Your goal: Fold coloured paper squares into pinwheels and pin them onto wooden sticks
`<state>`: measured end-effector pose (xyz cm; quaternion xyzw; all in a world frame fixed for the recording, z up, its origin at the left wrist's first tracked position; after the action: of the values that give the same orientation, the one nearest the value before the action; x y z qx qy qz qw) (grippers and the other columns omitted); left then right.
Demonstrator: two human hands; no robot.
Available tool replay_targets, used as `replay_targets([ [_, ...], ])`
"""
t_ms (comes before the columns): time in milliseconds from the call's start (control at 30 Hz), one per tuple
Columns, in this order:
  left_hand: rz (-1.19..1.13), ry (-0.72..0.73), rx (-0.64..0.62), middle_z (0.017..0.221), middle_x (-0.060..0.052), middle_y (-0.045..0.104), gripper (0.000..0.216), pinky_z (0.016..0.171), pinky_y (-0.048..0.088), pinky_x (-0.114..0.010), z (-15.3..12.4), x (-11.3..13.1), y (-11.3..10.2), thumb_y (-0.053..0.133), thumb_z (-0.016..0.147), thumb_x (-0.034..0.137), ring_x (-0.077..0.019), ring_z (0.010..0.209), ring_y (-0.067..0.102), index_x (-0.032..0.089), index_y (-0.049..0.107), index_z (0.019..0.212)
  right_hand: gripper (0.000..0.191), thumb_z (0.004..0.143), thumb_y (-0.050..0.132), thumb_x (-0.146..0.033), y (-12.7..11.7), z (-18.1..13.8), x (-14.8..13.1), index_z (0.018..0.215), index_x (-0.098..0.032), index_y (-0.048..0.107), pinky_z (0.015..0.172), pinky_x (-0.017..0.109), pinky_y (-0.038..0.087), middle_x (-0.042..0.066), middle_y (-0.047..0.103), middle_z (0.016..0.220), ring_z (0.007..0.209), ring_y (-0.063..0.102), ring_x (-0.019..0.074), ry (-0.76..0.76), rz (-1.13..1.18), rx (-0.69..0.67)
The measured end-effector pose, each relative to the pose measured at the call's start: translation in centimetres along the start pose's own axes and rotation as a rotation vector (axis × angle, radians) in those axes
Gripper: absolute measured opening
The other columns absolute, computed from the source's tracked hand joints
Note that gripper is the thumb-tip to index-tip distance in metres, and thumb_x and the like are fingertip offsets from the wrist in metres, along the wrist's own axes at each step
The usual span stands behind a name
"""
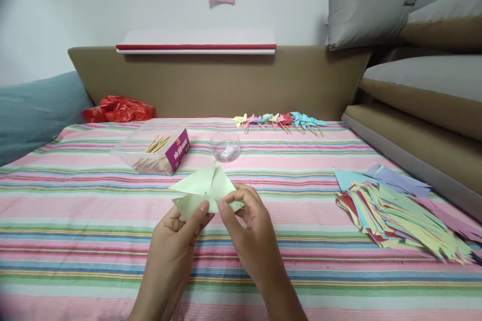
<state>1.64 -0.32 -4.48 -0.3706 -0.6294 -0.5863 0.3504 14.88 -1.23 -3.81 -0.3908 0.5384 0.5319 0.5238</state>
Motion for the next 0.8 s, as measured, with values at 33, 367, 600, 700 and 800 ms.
replay_targets([
  [33,0.006,-0.003,0.006,0.105,-0.004,0.082,0.038,0.094,0.059,-0.029,0.0,0.0,-0.1,0.084,0.082,0.029,-0.0205,0.104,0.074,0.022,0.076,0.119,0.026,0.085,0.076,-0.048,0.0,0.0,-0.1,0.089,-0.026,0.062,0.086,0.031,0.054,0.004,0.066,0.130,0.112,0.065,0.0234,0.013,0.056,0.037],
  [367,0.146,-0.079,-0.130,0.110,-0.006,0.081,0.045,0.084,0.059,-0.026,0.1,0.4,-0.1,0.083,0.083,0.029,-0.0210,0.099,0.074,0.022,0.073,0.126,0.062,0.072,0.089,-0.039,-0.9,0.3,-0.5,0.123,-0.028,0.056,0.071,0.028,0.055,0.001,0.081,0.097,0.084,0.072,0.0190,0.211,0.321,0.071],
  [600,0.203,-0.046,-0.185,0.111,-0.006,0.081,0.039,0.087,0.058,-0.028,0.0,0.6,0.2,0.079,0.087,0.031,-0.0227,0.101,0.074,0.021,0.072,0.124,0.047,0.073,0.089,-0.041,-1.1,0.2,-0.5,0.111,-0.025,0.068,0.073,0.027,0.056,0.003,0.081,0.098,0.089,0.072,0.0198,0.189,0.275,0.064],
  [700,0.224,-0.044,-0.200,0.110,-0.005,0.081,0.035,0.087,0.057,-0.027,-0.1,0.7,0.1,0.078,0.088,0.032,-0.0223,0.102,0.074,0.022,0.072,0.121,0.044,0.073,0.088,-0.040,-0.9,0.1,-0.7,0.111,-0.024,0.071,0.076,0.028,0.056,0.004,0.080,0.102,0.093,0.072,0.0209,0.190,0.256,0.015],
  [800,0.260,-0.047,-0.221,0.108,-0.005,0.081,0.033,0.085,0.058,-0.026,-0.1,0.9,0.0,0.078,0.088,0.032,-0.0214,0.100,0.074,0.023,0.072,0.119,0.044,0.073,0.089,-0.039,-0.9,0.0,-0.8,0.110,-0.024,0.072,0.075,0.027,0.057,0.004,0.081,0.100,0.090,0.072,0.0199,0.216,0.232,0.002],
])
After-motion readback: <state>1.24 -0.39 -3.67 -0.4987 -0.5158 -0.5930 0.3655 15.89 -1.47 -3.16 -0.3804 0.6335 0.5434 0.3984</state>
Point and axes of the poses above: each hand's wrist, its own z-axis towards the middle knuckle, its own y-axis out of the palm, x = y × z, the point moved 2 cm from there along z, towards the middle knuckle
